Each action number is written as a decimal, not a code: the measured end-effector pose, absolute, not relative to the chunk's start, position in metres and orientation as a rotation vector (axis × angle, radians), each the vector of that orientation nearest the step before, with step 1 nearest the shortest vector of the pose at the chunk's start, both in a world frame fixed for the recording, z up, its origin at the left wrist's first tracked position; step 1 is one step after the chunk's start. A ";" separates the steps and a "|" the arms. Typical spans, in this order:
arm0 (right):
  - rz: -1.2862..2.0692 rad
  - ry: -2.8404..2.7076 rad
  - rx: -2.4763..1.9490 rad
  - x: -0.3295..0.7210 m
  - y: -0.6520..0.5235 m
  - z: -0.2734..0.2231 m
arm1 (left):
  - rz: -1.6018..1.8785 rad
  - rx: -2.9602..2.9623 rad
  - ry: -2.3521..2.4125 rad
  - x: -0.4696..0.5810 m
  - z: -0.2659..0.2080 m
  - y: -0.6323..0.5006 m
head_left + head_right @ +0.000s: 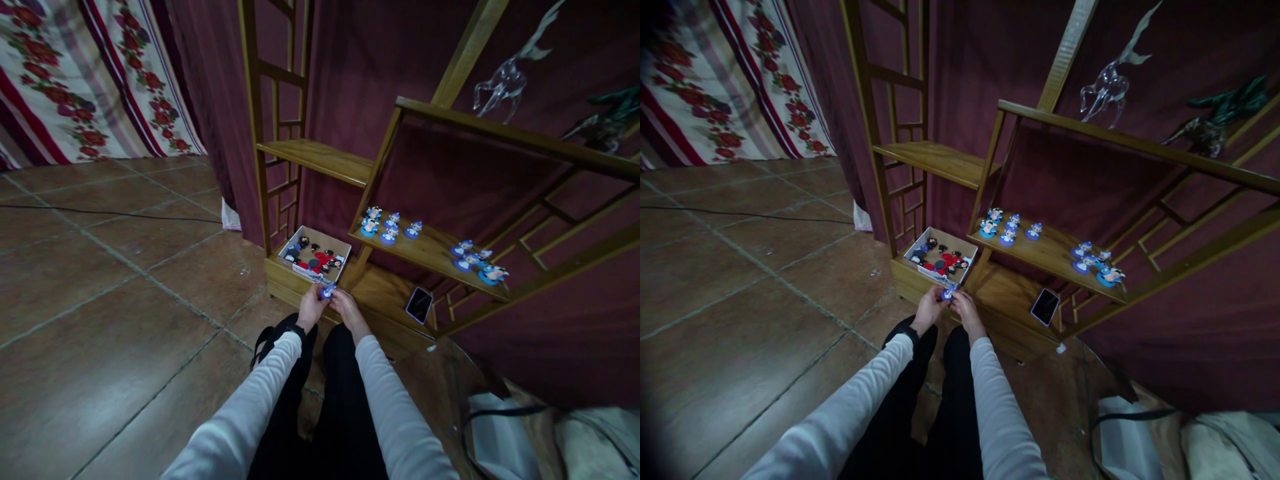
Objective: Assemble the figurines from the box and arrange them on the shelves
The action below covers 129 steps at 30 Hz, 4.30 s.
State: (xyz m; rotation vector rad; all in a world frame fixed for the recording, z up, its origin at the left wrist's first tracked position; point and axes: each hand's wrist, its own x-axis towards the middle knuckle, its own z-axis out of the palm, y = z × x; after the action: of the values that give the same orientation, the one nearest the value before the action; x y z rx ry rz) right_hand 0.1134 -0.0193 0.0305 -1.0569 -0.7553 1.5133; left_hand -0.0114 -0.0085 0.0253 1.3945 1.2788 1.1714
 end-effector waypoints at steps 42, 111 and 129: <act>1.618 -0.599 -1.044 0.118 -0.018 0.037 | 0.547 2.508 1.752 -0.003 0.050 -0.039; 1.385 -0.707 -1.154 0.119 -0.013 0.026 | 0.967 0.949 0.927 -0.015 0.045 -0.007; 1.413 -0.783 -1.163 0.121 -0.014 0.028 | 0.830 0.949 0.894 -0.017 0.040 -0.001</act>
State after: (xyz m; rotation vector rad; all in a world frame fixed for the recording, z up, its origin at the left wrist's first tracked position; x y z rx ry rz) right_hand 0.1211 -0.0142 0.0279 -1.1635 -0.7828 1.4131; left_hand -0.0171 -0.0012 0.0403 0.9487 0.8941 0.8303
